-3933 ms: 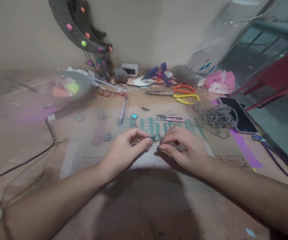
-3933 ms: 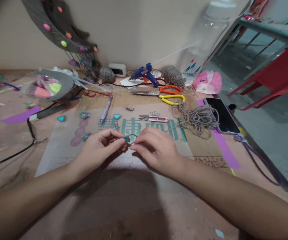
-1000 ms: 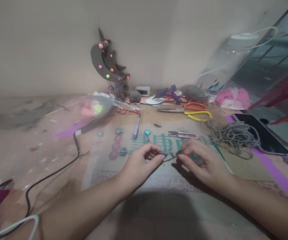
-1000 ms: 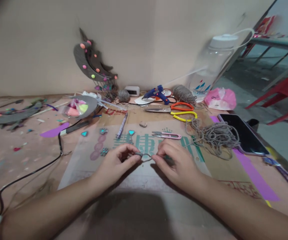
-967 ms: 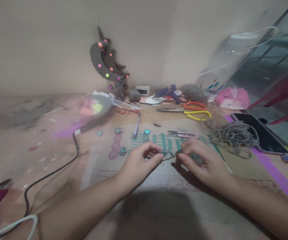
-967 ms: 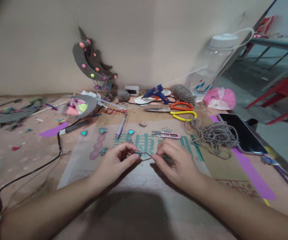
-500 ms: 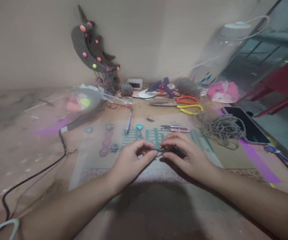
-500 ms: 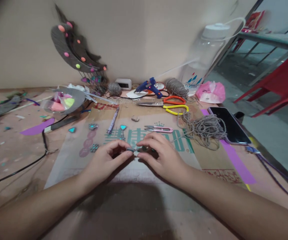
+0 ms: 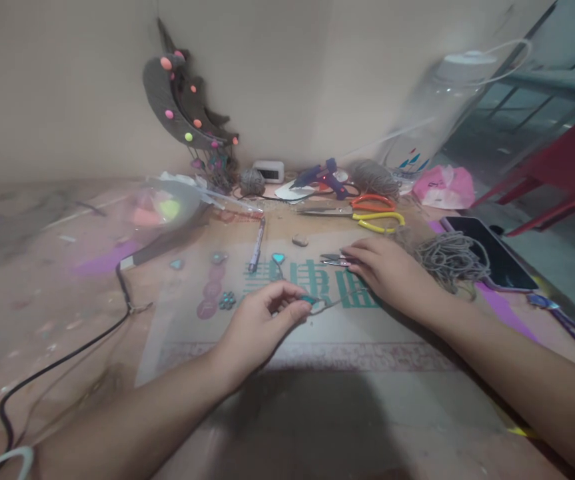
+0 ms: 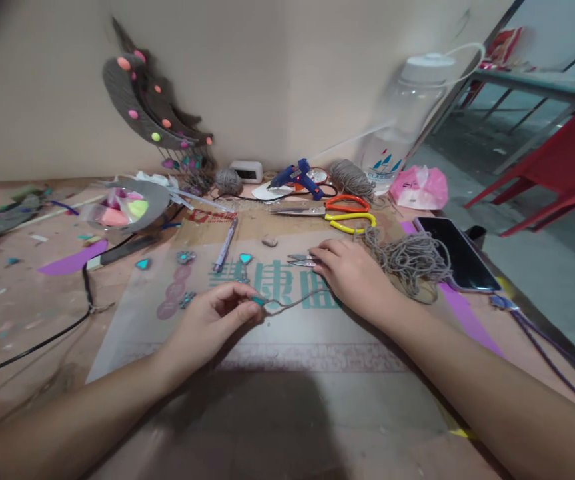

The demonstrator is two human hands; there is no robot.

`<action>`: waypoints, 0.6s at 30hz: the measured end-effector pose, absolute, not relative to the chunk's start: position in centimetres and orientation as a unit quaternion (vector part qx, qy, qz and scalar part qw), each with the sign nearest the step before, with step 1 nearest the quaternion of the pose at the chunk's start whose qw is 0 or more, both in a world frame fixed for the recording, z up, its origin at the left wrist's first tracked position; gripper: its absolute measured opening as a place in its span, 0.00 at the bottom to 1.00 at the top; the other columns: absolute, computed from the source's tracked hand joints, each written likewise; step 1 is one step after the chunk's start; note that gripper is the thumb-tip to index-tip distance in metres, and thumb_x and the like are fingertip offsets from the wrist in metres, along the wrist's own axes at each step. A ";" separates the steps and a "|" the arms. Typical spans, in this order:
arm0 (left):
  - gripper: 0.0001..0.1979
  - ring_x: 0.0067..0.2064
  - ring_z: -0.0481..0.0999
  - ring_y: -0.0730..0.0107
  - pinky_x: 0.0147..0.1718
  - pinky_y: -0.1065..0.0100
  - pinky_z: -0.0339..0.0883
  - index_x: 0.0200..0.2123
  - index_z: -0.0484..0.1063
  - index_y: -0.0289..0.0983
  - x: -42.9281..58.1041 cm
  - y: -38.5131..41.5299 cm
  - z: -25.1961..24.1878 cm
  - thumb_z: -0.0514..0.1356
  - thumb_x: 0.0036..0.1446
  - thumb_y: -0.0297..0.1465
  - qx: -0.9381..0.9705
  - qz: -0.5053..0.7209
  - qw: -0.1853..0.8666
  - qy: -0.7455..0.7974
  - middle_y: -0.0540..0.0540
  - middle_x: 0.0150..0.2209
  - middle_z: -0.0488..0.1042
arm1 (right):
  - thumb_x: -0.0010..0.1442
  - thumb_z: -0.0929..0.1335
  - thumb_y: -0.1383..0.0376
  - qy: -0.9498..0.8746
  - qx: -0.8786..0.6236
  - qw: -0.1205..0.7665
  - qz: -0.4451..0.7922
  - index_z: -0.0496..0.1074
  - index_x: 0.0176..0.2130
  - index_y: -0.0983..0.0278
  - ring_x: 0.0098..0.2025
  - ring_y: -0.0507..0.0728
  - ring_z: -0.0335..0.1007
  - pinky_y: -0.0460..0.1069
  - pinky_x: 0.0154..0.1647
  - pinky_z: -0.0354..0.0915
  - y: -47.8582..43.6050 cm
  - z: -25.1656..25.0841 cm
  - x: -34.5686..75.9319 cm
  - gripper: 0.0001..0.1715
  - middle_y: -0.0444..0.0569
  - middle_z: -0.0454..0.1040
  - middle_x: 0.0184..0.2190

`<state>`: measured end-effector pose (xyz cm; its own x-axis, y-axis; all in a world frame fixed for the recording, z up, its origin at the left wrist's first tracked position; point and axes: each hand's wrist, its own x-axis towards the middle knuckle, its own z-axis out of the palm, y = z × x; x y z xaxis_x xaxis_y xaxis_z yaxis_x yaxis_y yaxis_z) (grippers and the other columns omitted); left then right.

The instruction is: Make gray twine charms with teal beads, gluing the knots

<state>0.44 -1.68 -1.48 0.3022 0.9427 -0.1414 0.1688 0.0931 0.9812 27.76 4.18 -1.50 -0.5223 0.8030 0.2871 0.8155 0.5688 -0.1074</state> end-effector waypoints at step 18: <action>0.07 0.40 0.79 0.67 0.42 0.66 0.70 0.39 0.77 0.38 0.4 -1.5 -1.6 0.64 0.59 0.35 0.577 0.383 0.541 0.477 0.47 0.37 0.80 | 0.72 0.59 0.61 -0.751 -0.525 0.357 0.182 0.69 0.47 0.61 0.37 0.56 0.73 0.50 0.39 0.70 -1.0 2.1 24.8 0.13 0.48 0.75 0.36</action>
<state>0.42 -1.46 -1.63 0.2513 0.9651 -0.0740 0.1374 0.0401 0.9897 24.82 -0.96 2.11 -0.1937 0.9183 0.3452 0.6591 0.3824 -0.6475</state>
